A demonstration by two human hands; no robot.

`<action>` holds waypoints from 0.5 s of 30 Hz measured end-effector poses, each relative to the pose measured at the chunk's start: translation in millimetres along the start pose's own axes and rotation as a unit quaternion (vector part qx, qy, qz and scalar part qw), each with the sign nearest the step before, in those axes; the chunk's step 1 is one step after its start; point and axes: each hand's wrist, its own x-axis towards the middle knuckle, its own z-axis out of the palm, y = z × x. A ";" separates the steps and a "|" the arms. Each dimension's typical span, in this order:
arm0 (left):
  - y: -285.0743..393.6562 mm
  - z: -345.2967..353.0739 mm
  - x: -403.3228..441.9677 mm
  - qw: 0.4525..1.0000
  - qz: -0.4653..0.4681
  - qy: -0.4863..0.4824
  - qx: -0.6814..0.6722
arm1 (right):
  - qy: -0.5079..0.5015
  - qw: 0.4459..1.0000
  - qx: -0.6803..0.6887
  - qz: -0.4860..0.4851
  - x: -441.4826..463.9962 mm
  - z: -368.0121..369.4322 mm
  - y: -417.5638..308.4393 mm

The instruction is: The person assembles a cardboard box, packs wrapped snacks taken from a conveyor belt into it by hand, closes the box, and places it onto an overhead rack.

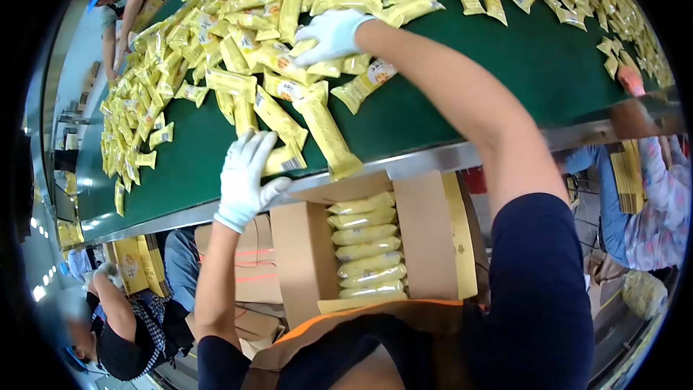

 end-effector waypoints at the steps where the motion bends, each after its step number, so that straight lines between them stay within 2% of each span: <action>1: -3.4 -1.9 -5.1 1.000 0.013 -0.002 -0.008 | -0.011 1.000 -0.009 0.002 -14.2 2.6 15.5; 2: -5.4 -2.8 -9.4 1.000 0.005 -0.016 -0.017 | 0.065 0.997 -0.031 0.007 -31.1 7.3 28.2; 3: -5.5 -5.5 -11.4 1.000 0.008 -0.007 -0.024 | 0.121 0.991 0.065 -0.008 -45.7 6.3 43.3; 5: -9.7 -2.3 -24.1 0.999 -0.018 -0.034 0.019 | 0.263 0.940 0.218 -0.005 -76.9 3.7 62.0; 6: -7.6 -1.4 -29.4 0.999 -0.016 0.024 0.020 | 0.219 0.947 0.232 0.020 -110.6 -14.4 50.6; 7: -3.2 -7.4 -32.7 0.997 -0.014 0.070 0.040 | 0.153 0.950 0.273 0.005 -126.9 -5.4 59.4; 8: -1.5 -5.2 -35.9 0.990 -0.075 0.118 -0.017 | 0.113 0.963 0.246 0.006 -153.9 -4.0 44.8; 9: -0.9 -2.3 -35.2 0.975 -0.131 0.165 -0.074 | 0.082 0.981 0.164 0.057 -165.1 8.9 28.3; 10: 4.6 -10.2 -22.0 0.968 -0.143 0.185 -0.088 | 0.139 0.989 0.057 0.006 -169.9 27.2 25.1; 11: 6.3 -14.4 -6.0 0.973 -0.121 0.164 -0.112 | 0.192 0.979 -0.050 -0.044 -173.9 45.8 23.1; 13: 9.7 -16.8 29.4 0.993 0.010 0.114 -0.031 | 0.216 0.976 -0.012 -0.027 -177.8 67.4 19.5; 14: 0.4 -7.0 42.3 0.998 0.014 0.065 -0.019 | 0.163 0.986 0.042 0.003 -180.3 55.2 18.3; 15: -9.8 2.0 52.7 1.000 0.019 0.015 -0.006 | 0.187 0.977 0.107 0.000 -181.5 47.2 11.4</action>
